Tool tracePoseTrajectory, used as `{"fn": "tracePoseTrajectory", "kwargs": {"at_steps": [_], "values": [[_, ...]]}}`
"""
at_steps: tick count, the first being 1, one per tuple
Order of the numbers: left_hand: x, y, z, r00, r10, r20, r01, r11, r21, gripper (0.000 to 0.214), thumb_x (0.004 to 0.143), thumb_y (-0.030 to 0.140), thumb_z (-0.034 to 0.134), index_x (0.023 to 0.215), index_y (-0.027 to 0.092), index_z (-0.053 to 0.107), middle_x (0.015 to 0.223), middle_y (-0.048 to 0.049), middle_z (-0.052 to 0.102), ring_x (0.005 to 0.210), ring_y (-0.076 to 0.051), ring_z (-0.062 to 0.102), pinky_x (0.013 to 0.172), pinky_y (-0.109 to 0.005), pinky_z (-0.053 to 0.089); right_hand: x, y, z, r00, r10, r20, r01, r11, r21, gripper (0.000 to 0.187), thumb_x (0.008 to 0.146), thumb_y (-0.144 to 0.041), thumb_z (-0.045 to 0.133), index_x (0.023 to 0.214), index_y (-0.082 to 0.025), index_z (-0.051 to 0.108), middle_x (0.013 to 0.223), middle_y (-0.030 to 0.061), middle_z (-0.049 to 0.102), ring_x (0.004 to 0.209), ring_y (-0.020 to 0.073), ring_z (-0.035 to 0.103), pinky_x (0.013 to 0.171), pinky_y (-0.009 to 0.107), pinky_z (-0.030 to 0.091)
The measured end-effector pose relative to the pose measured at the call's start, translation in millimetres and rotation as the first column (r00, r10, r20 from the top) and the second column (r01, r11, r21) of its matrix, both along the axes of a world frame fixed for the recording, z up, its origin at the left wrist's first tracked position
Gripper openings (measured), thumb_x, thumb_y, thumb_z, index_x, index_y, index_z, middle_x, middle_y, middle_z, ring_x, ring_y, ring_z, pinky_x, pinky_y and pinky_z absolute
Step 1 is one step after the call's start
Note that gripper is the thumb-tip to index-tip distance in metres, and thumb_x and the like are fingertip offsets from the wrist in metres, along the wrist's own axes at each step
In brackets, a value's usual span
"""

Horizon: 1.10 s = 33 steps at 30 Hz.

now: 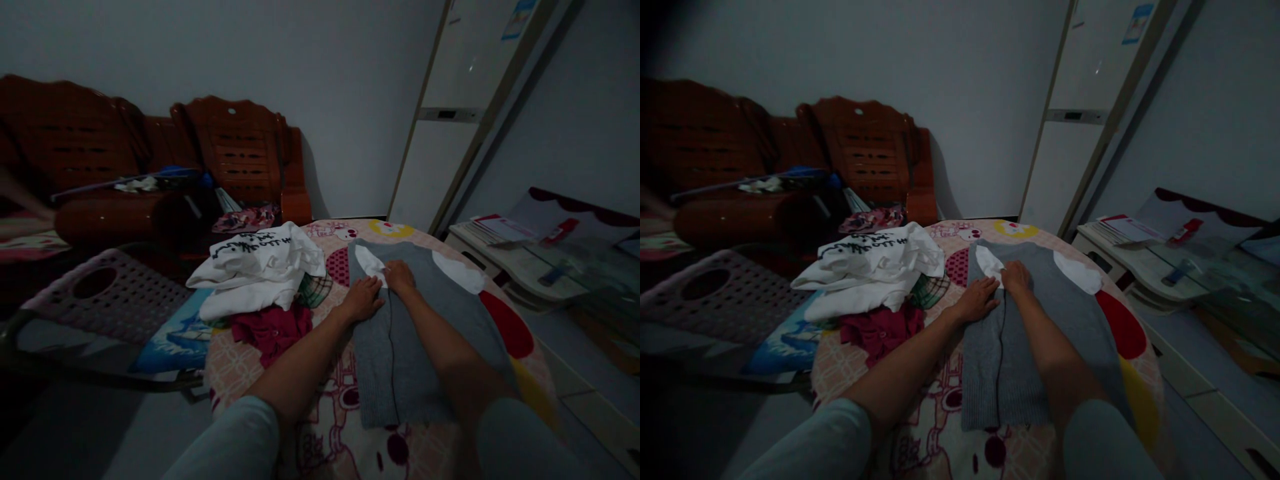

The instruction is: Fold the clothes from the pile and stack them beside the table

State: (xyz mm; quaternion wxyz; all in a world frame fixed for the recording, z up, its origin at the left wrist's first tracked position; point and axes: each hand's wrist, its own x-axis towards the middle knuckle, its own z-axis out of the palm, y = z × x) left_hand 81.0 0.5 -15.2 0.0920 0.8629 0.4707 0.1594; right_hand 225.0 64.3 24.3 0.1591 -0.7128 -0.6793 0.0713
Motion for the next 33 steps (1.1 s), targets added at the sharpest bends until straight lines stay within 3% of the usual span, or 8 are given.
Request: {"fn": "tracePoseTrajectory", "kwargs": {"at_steps": [3,6,12,17,24,30,33], "values": [[0,-1,0.1,1.0,0.003,-0.001,-0.003,1.0,-0.01,0.058,0.094,0.039,0.046,0.144,0.012,0.039,0.153,-0.0172,0.037,0.142,-0.032,0.034,0.115,-0.052,0.028,9,12,3.4,0.988,-0.154,-0.025,0.154,0.988,-0.012,0.037,0.088,-0.018,0.045,0.112,-0.007,0.071,0.113,0.0226,0.069,0.106,0.0282,0.065,0.085,0.031,0.047],[1,-1,-1.4,1.0,0.015,0.004,-0.015,1.0,-0.008,0.055,0.094,0.039,0.047,0.144,0.016,0.04,0.153,-0.0158,0.038,0.142,-0.031,0.034,0.115,-0.051,0.028,19,18,4.3,0.975,-0.215,-0.048,0.214,0.976,-0.026,0.039,0.085,-0.02,0.046,0.112,-0.006,0.072,0.11,0.0239,0.07,0.101,0.0301,0.068,0.079,0.032,0.049],[3,-1,-0.5,1.0,0.024,0.003,-0.024,1.0,-0.009,0.055,0.093,0.039,0.047,0.143,0.016,0.041,0.153,-0.0157,0.038,0.142,-0.031,0.033,0.115,-0.052,0.027,18,24,2.1,0.978,-0.188,-0.089,0.186,0.982,-0.022,0.045,0.082,-0.038,0.059,0.119,-0.014,0.069,0.122,0.0172,0.067,0.112,0.0279,0.063,0.082,0.029,0.047],[2,-5,5.7,1.0,0.017,-0.014,-0.017,0.999,-0.038,0.058,0.094,0.037,0.046,0.145,0.011,0.039,0.155,-0.0167,0.034,0.144,-0.032,0.031,0.117,-0.051,0.025,10,34,5.2,0.992,-0.085,-0.097,0.084,0.996,-0.012,0.045,0.08,-0.034,0.065,0.117,-0.01,0.069,0.12,0.0187,0.068,0.11,0.0286,0.063,0.084,0.029,0.047],[5,-4,4.8,0.997,0.033,0.066,-0.033,0.999,-0.006,0.059,0.096,0.041,0.043,0.149,0.017,0.033,0.156,-0.0157,0.034,0.145,-0.029,0.03,0.117,-0.051,0.024,7,40,2.7,0.999,-0.013,-0.039,0.02,0.984,0.18,0.034,0.094,-0.029,0.049,0.117,-0.013,0.068,0.119,0.0174,0.068,0.113,0.0278,0.06,0.094,0.032,0.043],[6,-1,3.3,1.0,0.014,-0.013,-0.015,1.0,-0.019,0.061,0.097,0.05,0.038,0.149,0.018,0.035,0.157,-0.014,0.032,0.145,-0.033,0.027,0.117,-0.054,0.021,15,33,-0.5,0.998,-0.017,0.058,0.014,0.999,0.047,0.033,0.096,-0.031,0.046,0.111,-0.011,0.068,0.112,0.0192,0.068,0.107,0.0288,0.061,0.089,0.034,0.044],[6,0,3.3,0.998,0.03,-0.061,-0.031,0.999,-0.011,0.063,0.096,0.053,0.037,0.149,0.018,0.034,0.157,-0.013,0.032,0.145,-0.033,0.026,0.116,-0.054,0.021,17,20,0.4,0.996,-0.05,0.072,0.038,0.985,0.168,0.034,0.095,-0.028,0.045,0.117,-0.011,0.064,0.112,0.019,0.066,0.107,0.0286,0.06,0.09,0.037,0.044]]}}
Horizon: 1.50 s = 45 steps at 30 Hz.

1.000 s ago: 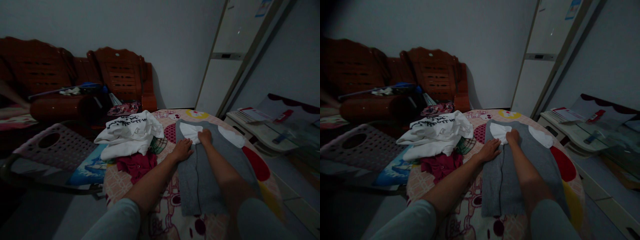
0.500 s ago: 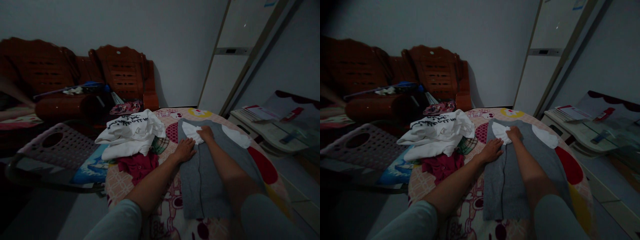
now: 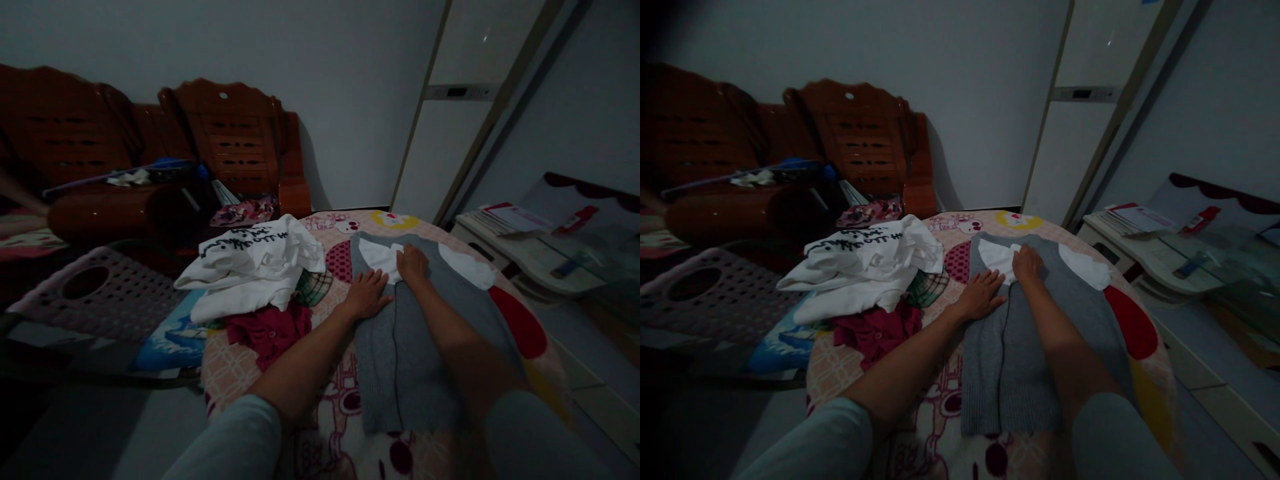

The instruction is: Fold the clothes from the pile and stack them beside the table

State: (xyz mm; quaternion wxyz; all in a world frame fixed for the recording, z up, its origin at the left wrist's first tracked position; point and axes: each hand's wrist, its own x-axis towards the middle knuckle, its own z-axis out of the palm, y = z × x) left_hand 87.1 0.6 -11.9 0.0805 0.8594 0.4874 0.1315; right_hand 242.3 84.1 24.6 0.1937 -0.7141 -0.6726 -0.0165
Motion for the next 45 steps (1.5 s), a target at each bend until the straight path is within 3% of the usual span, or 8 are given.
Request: {"fn": "tracePoseTrajectory", "kwargs": {"at_steps": [3,7,12,19,29,34,40,45], "values": [[1,1,-0.7,0.999,0.007,-0.041,-0.007,1.0,0.006,0.064,0.097,0.055,0.034,0.151,0.019,0.031,0.158,-0.012,0.031,0.146,-0.032,0.026,0.116,-0.054,0.022,0,-20,-5.7,0.983,0.176,0.06,-0.184,0.97,0.158,0.035,0.091,-0.024,0.05,0.122,-0.013,0.062,0.118,0.0183,0.063,0.112,0.0291,0.056,0.095,0.04,0.043],[2,2,-0.8,0.997,0.014,-0.074,-0.013,1.0,0.013,0.065,0.098,0.055,0.032,0.152,0.019,0.029,0.158,-0.0119,0.03,0.146,-0.031,0.025,0.117,-0.052,0.022,6,-47,-21.4,0.934,0.346,0.083,-0.349,0.937,0.021,0.03,0.089,-0.021,0.05,0.113,-0.016,0.069,0.123,0.0159,0.062,0.117,0.0269,0.055,0.1,0.039,0.042],[2,2,1.4,0.997,0.019,-0.078,-0.018,1.0,0.01,0.064,0.098,0.056,0.031,0.151,0.02,0.032,0.159,-0.0102,0.03,0.146,-0.029,0.025,0.117,-0.051,0.021,23,-74,-16.2,0.959,0.281,-0.043,-0.277,0.958,0.07,0.032,0.088,-0.022,0.053,0.114,-0.015,0.069,0.118,0.0149,0.067,0.11,0.0248,0.061,0.094,0.036,0.046],[3,1,2.0,0.998,0.018,-0.053,-0.018,1.0,0.006,0.062,0.098,0.051,0.034,0.15,0.017,0.034,0.158,-0.0109,0.03,0.146,-0.03,0.026,0.117,-0.053,0.022,15,-114,-6.8,0.972,0.201,-0.12,-0.222,0.953,-0.205,0.022,0.085,-0.036,0.061,0.077,-0.019,0.072,0.079,0.0066,0.072,0.076,0.0183,0.065,0.066,0.026,0.043],[2,7,0.6,0.982,0.039,0.184,-0.046,0.998,0.034,0.053,0.101,0.04,0.034,0.146,0.013,0.039,0.154,-0.0156,0.037,0.143,-0.026,0.035,0.116,-0.05,0.029,10,-109,-18.7,0.941,0.143,-0.306,-0.185,0.976,-0.112,0.013,0.078,-0.024,0.058,0.068,-0.02,0.065,0.067,0.0006,0.066,0.065,0.0146,0.059,0.062,0.023,0.04],[1,12,-5.0,0.948,-0.119,0.296,0.084,0.988,0.127,0.037,0.096,0.023,0.042,0.127,0.014,0.061,0.14,-0.0136,0.056,0.13,-0.022,0.053,0.111,-0.039,0.041,10,-110,-17.3,0.964,0.14,-0.225,-0.171,0.977,-0.124,0.009,0.077,-0.022,0.061,0.07,-0.019,0.065,0.069,0.0024,0.066,0.067,0.0158,0.059,0.062,0.024,0.038],[-2,8,-3.7,0.924,-0.163,0.346,0.126,0.984,0.126,0.04,0.093,0.025,0.048,0.131,0.017,0.058,0.135,-0.0109,0.06,0.127,-0.023,0.055,0.109,-0.041,0.044,11,-111,-15.4,0.979,0.075,-0.188,-0.097,0.989,-0.11,0.009,0.076,-0.019,0.061,0.069,-0.019,0.065,0.073,0.0037,0.069,0.07,0.0171,0.061,0.063,0.025,0.039],[-3,7,-0.1,0.9,-0.177,0.397,0.128,0.981,0.149,0.04,0.096,0.029,0.042,0.13,0.016,0.058,0.135,-0.0115,0.06,0.127,-0.022,0.055,0.109,-0.039,0.043,15,-116,-16.3,0.963,0.178,-0.201,-0.191,0.981,-0.043,0.019,0.082,-0.023,0.059,0.098,-0.022,0.07,0.087,0.0044,0.074,0.079,0.0181,0.065,0.071,0.026,0.043]]}}
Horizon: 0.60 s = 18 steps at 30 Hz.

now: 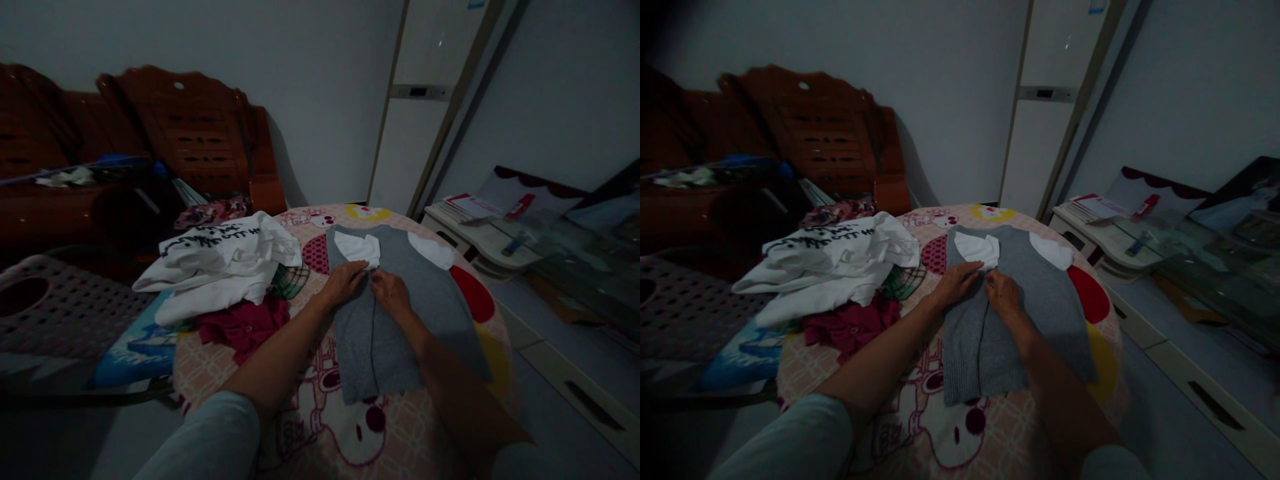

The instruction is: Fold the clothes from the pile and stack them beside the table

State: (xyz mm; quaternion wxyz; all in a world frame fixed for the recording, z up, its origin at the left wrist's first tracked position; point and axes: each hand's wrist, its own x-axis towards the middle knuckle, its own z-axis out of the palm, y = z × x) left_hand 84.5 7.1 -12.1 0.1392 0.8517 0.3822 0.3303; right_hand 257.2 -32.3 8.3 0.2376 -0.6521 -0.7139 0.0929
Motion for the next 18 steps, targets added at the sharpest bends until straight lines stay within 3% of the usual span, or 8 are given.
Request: {"fn": "tracePoseTrajectory", "kwargs": {"at_steps": [7,11,13,15,18], "values": [[4,1,-8.5,0.944,-0.083,-0.321,0.063,0.995,-0.073,0.058,0.094,0.042,0.047,0.145,0.013,0.041,0.151,-0.0164,0.042,0.142,-0.028,0.037,0.117,-0.047,0.028,4,5,3.6,0.999,0.012,-0.041,-0.015,0.996,-0.09,0.017,0.083,-0.025,0.058,0.088,-0.023,0.074,0.087,0.0034,0.075,0.084,0.018,0.067,0.073,0.025,0.047],[3,2,-8.3,0.933,-0.093,-0.348,0.067,0.994,-0.086,0.06,0.096,0.044,0.042,0.149,0.017,0.034,0.154,-0.0155,0.038,0.144,-0.028,0.033,0.117,-0.049,0.027,45,9,23.9,0.989,-0.136,-0.064,0.133,0.99,-0.036,0.023,0.085,-0.025,0.053,0.088,-0.02,0.075,0.082,0.0057,0.075,0.08,0.0188,0.068,0.072,0.026,0.048],[3,2,-7.4,0.934,-0.098,-0.343,0.072,0.994,-0.087,0.06,0.096,0.044,0.042,0.149,0.017,0.034,0.153,-0.0158,0.038,0.144,-0.028,0.033,0.118,-0.049,0.026,79,8,32.8,0.953,-0.304,-0.006,0.304,0.952,0.027,0.024,0.085,-0.025,0.053,0.092,-0.018,0.076,0.088,0.0094,0.075,0.086,0.0216,0.069,0.075,0.029,0.048],[3,2,-6.9,0.935,-0.097,-0.341,0.071,0.994,-0.088,0.06,0.096,0.044,0.042,0.149,0.016,0.034,0.153,-0.0159,0.039,0.144,-0.028,0.033,0.118,-0.048,0.026,115,5,36.0,0.862,-0.497,0.097,0.493,0.868,0.062,0.027,0.086,-0.024,0.052,0.096,-0.016,0.076,0.097,0.0155,0.074,0.094,0.0259,0.068,0.079,0.033,0.049],[3,3,-6.8,0.934,-0.089,-0.345,0.061,0.994,-0.091,0.059,0.097,0.044,0.041,0.149,0.017,0.034,0.153,-0.0155,0.039,0.144,-0.027,0.033,0.118,-0.047,0.027,152,0,29.6,0.759,-0.603,0.246,0.623,0.782,-0.004,0.03,0.086,-0.026,0.053,0.101,-0.011,0.075,0.107,0.023,0.07,0.104,0.032,0.066,0.083,0.039,0.05]]}}
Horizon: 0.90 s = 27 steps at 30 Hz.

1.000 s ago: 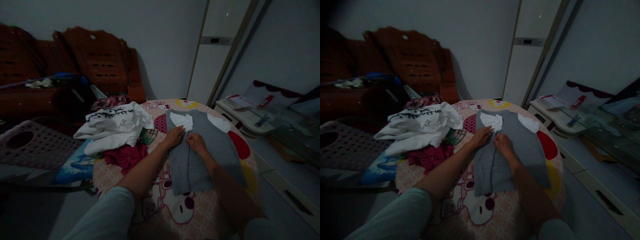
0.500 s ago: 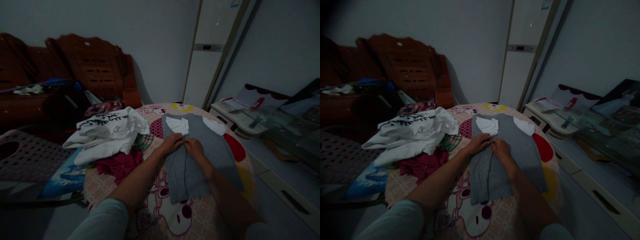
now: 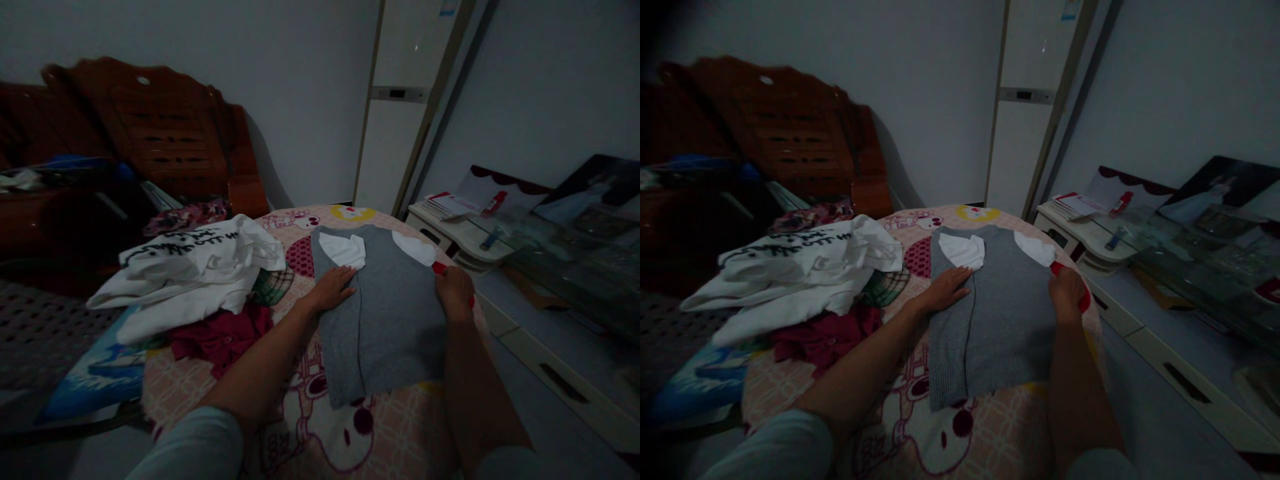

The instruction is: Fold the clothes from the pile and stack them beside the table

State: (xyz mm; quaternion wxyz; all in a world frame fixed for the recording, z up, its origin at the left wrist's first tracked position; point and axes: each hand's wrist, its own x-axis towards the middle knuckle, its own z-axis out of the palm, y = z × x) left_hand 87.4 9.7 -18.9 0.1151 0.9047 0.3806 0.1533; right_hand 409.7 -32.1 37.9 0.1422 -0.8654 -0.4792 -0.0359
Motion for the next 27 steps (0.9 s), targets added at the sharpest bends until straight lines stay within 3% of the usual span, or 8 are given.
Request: {"fn": "tracePoseTrajectory", "kwargs": {"at_steps": [3,8,14,16,19,23,25,27], "values": [[0,0,-0.4,1.0,0.0,-0.01,0.0,1.0,0.002,0.059,0.097,0.043,0.041,0.149,0.015,0.034,0.153,-0.0156,0.038,0.144,-0.027,0.033,0.118,-0.046,0.025,13,1,-11.8,0.997,-0.059,-0.051,0.053,0.993,-0.108,0.032,0.085,-0.033,0.058,0.1,-0.011,0.075,0.109,0.0234,0.07,0.106,0.0337,0.065,0.084,0.041,0.051],[0,1,-1.3,1.0,0.006,-0.015,-0.006,1.0,0.01,0.059,0.097,0.043,0.041,0.149,0.015,0.034,0.154,-0.015,0.038,0.144,-0.026,0.033,0.118,-0.047,0.025,16,7,-20.2,0.99,-0.085,-0.111,0.073,0.991,-0.109,0.027,0.084,-0.033,0.058,0.092,-0.016,0.077,0.108,0.0199,0.071,0.104,0.0322,0.067,0.082,0.041,0.052],[0,0,-0.9,1.0,0.013,-0.006,-0.013,1.0,0.006,0.06,0.096,0.044,0.043,0.148,0.014,0.036,0.153,-0.0161,0.039,0.144,-0.027,0.033,0.118,-0.047,0.026,0,10,-6.6,0.971,0.168,-0.167,-0.158,0.985,0.072,0.026,0.089,-0.029,0.053,0.097,-0.019,0.076,0.106,0.0123,0.074,0.101,0.0251,0.068,0.086,0.033,0.05],[0,0,-0.2,1.0,0.008,0.005,-0.008,1.0,0.004,0.06,0.096,0.044,0.042,0.148,0.016,0.035,0.152,-0.0153,0.04,0.143,-0.027,0.035,0.118,-0.048,0.026,-24,9,-1.6,0.928,0.35,-0.127,-0.337,0.935,0.113,0.026,0.091,-0.028,0.053,0.105,-0.02,0.074,0.111,0.0114,0.073,0.104,0.0229,0.067,0.09,0.031,0.048],[1,-1,0.8,1.0,0.005,0.018,-0.005,1.0,0.009,0.059,0.095,0.044,0.043,0.148,0.018,0.035,0.152,-0.0143,0.041,0.142,-0.027,0.036,0.117,-0.048,0.027,-68,4,-0.6,0.79,0.611,-0.055,-0.612,0.791,-0.002,0.029,0.089,-0.024,0.057,0.114,-0.021,0.071,0.118,0.0117,0.07,0.109,0.0239,0.065,0.093,0.033,0.047],[1,-2,1.5,1.0,0.007,0.011,-0.007,1.0,0.015,0.059,0.096,0.043,0.044,0.148,0.017,0.035,0.152,-0.0149,0.04,0.143,-0.027,0.035,0.117,-0.048,0.028,-96,-2,-4.8,0.67,0.731,-0.13,-0.742,0.665,-0.084,0.031,0.081,-0.023,0.067,0.112,-0.02,0.071,0.116,0.0125,0.071,0.108,0.0249,0.066,0.092,0.032,0.048],[1,-2,1.2,1.0,0.004,0.003,-0.004,1.0,0.011,0.059,0.096,0.043,0.043,0.148,0.016,0.035,0.153,-0.0155,0.039,0.143,-0.027,0.034,0.117,-0.048,0.027,-88,1,-5.3,0.694,0.678,-0.241,-0.696,0.718,0.018,0.024,0.086,-0.027,0.06,0.103,-0.018,0.074,0.103,0.0109,0.075,0.093,0.0223,0.07,0.083,0.03,0.051],[1,-1,0.5,1.0,-0.003,-0.001,0.003,1.0,0.008,0.059,0.096,0.043,0.043,0.148,0.015,0.035,0.153,-0.0158,0.038,0.143,-0.027,0.034,0.117,-0.048,0.027,-70,7,-5.6,0.764,0.533,-0.363,-0.533,0.839,0.109,0.029,0.09,-0.029,0.05,0.1,-0.015,0.074,0.088,0.0101,0.075,0.074,0.0198,0.071,0.07,0.028,0.053]]}}
